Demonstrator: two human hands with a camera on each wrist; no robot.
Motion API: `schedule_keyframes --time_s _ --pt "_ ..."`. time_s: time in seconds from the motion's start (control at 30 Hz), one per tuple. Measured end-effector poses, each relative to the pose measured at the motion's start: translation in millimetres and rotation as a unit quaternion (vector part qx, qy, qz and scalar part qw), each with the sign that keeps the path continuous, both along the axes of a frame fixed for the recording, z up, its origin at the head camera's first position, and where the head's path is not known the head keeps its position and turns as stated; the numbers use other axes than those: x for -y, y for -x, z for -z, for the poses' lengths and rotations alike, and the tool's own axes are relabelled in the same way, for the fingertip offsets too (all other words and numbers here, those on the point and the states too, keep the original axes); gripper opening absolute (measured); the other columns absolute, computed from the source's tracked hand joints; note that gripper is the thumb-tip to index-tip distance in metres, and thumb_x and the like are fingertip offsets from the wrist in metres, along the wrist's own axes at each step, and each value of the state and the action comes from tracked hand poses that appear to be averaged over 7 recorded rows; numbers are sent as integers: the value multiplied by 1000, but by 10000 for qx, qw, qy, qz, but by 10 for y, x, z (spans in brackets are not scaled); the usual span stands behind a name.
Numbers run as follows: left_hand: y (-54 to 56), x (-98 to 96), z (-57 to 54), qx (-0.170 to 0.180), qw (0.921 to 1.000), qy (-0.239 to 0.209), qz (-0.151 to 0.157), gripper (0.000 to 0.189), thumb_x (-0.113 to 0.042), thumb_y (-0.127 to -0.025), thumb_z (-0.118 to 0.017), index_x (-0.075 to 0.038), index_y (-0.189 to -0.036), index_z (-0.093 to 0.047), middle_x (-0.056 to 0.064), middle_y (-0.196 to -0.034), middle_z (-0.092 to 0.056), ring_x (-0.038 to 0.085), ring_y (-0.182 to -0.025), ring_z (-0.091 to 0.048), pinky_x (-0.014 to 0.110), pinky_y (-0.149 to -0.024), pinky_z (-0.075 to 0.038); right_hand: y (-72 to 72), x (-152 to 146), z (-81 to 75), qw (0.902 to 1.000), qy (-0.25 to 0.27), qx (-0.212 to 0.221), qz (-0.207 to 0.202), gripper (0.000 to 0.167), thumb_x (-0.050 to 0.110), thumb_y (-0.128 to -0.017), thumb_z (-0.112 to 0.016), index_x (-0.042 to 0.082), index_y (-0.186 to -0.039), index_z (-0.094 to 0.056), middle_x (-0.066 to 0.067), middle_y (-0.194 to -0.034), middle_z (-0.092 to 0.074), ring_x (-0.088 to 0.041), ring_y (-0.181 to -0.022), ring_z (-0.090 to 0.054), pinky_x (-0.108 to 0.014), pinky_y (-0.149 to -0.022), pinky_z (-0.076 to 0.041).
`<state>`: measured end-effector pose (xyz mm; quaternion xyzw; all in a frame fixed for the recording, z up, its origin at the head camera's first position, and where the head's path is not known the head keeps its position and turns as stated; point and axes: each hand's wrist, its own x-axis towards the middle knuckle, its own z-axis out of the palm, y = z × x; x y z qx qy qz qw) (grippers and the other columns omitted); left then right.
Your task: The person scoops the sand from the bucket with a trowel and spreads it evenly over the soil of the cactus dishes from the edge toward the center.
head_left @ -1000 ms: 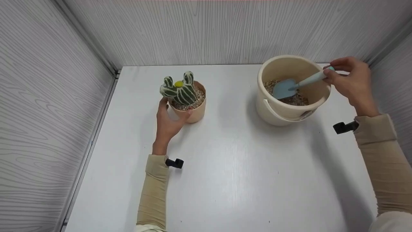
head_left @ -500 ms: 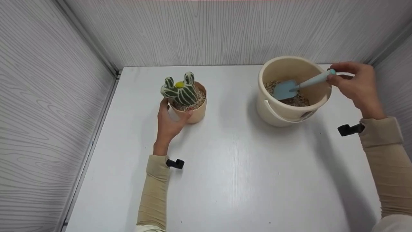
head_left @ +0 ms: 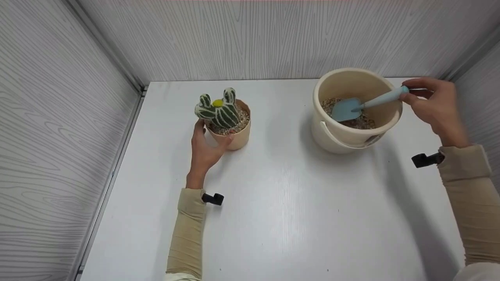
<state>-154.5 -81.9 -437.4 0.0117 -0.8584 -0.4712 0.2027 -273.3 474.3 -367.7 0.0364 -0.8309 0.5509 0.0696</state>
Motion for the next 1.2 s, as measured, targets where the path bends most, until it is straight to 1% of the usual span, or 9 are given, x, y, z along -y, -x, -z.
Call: schedule_keyframes --time_s 0.23,0.47,0.6,0.7,0.87,1.0,1.2 --pt "6 -4 11 27 10000 17 -36 109 -40 -86 -89 4 -165 -28 21 -166 -39 30 -156 -38 47 -129 -33 -9 -14 35 9999 -106 -10 48 30 10 -99 -74 2 -128 -76 16 -111 -67 1 -101 -65 -9 -81 -54" --pt "10 -5 15 -28 10000 26 -34 108 -38 -86 -89 4 -164 -29 22 -166 -40 30 -155 -40 49 -128 -33 -23 -25 65 9999 68 -153 27 30 9 -98 -75 1 -126 -77 14 -110 -69 0 -101 -67 -9 -83 -53" --pt "9 -8 10 -67 9999 72 -23 108 -39 -85 -89 4 -164 -29 21 -165 -41 30 -155 -41 49 -128 -34 -40 -24 85 9998 100 -162 80 28 10 -98 -76 4 -125 -78 15 -108 -70 0 -101 -67 -9 -83 -52" --pt "12 -5 10 -79 10000 48 -9 109 -40 -85 -90 4 -164 -29 21 -165 -41 30 -155 -40 50 -128 -33 -54 -24 97 9998 92 -138 146 30 10 -98 -75 3 -126 -77 16 -107 -70 0 -101 -66 -9 -83 -52" --pt "7 -1 14 -34 10000 -25 -16 110 -40 -85 -89 2 -165 -28 19 -165 -41 29 -155 -40 51 -129 -32 -68 -19 109 9996 220 -48 180 33 6 -97 -75 -3 -128 -75 17 -104 -72 -2 -100 -67 -9 -82 -53" --pt "6 -2 14 -6 10000 -13 -22 110 -39 -85 -89 3 -165 -27 20 -166 -40 29 -156 -39 51 -129 -32 -65 -19 124 9995 278 -51 171 33 6 -97 -75 -3 -129 -74 16 -106 -73 -2 -100 -67 -9 -84 -53" --pt "-3 14 -4 73 10000 -31 -16 110 -39 -85 -89 2 -166 -27 20 -167 -39 30 -157 -38 49 -129 -32 -51 -29 140 9997 170 -91 149 33 7 -97 -75 -1 -130 -75 17 -107 -72 -1 -101 -67 -9 -84 -52"
